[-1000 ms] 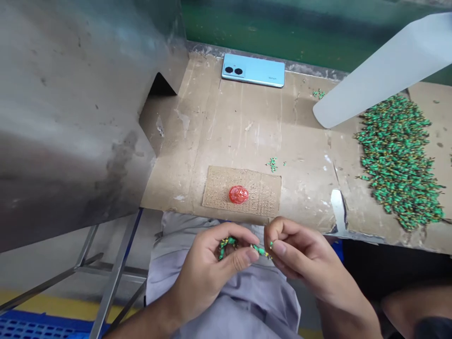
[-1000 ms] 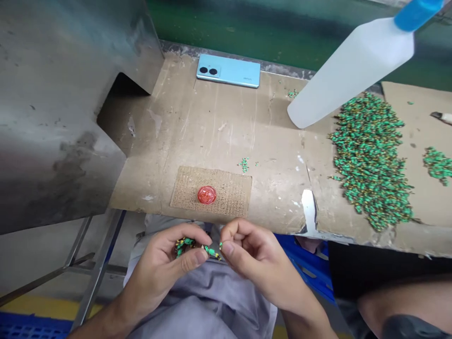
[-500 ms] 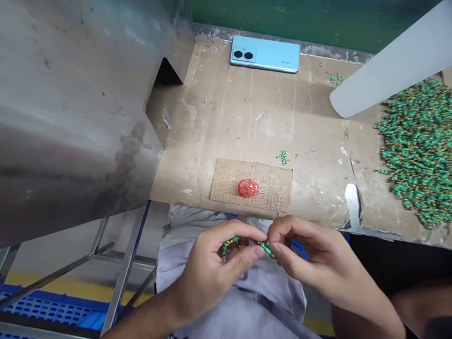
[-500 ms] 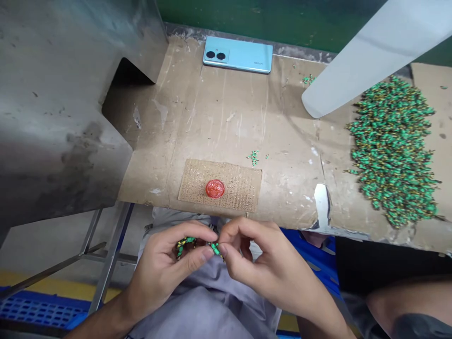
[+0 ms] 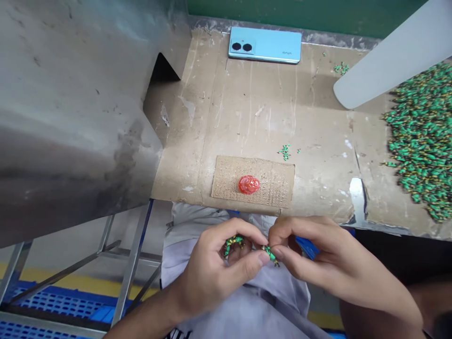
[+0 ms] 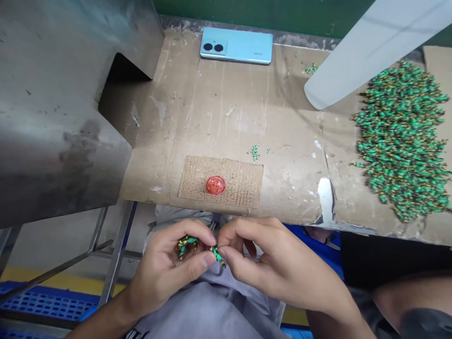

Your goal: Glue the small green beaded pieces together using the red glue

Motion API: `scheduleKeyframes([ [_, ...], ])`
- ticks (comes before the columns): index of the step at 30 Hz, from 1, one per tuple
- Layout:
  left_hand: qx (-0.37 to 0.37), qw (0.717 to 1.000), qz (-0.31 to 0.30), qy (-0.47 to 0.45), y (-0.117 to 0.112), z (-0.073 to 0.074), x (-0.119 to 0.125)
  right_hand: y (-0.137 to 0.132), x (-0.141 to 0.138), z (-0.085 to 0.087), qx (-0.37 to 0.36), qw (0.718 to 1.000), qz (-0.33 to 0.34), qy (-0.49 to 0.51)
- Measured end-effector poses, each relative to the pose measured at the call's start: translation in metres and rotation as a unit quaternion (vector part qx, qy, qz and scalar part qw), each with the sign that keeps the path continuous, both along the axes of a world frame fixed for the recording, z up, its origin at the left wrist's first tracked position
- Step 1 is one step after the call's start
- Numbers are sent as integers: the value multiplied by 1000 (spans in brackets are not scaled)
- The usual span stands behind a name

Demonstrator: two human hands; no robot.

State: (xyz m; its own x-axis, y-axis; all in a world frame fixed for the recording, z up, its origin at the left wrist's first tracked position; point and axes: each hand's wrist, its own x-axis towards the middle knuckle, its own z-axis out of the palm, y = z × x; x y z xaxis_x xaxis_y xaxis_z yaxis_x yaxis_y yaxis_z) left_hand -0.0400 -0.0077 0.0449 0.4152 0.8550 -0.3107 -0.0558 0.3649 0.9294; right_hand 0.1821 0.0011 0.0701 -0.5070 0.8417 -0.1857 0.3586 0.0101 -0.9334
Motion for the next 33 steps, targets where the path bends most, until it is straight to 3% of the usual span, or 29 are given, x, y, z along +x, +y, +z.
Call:
scheduleKeyframes([
  [6, 25, 999, -24, -10, 1, -1, 0, 4, 2, 1, -22, 999, 29, -5],
  [12, 44, 998, -38, -18, 2, 0, 2, 11, 6, -2, -104, 993, 51, 25],
  [20, 58, 998, -40, 2, -1, 0, 2, 21, 7, -8, -214, 972, 62, 76],
  [26, 63, 997, -36, 9, -1, -1, 3, 27, 8, -5, -257, 956, 103, 98],
  [33, 68, 997, -26, 3, -1, 0, 3, 26, 8, -6, -301, 940, 94, 134],
])
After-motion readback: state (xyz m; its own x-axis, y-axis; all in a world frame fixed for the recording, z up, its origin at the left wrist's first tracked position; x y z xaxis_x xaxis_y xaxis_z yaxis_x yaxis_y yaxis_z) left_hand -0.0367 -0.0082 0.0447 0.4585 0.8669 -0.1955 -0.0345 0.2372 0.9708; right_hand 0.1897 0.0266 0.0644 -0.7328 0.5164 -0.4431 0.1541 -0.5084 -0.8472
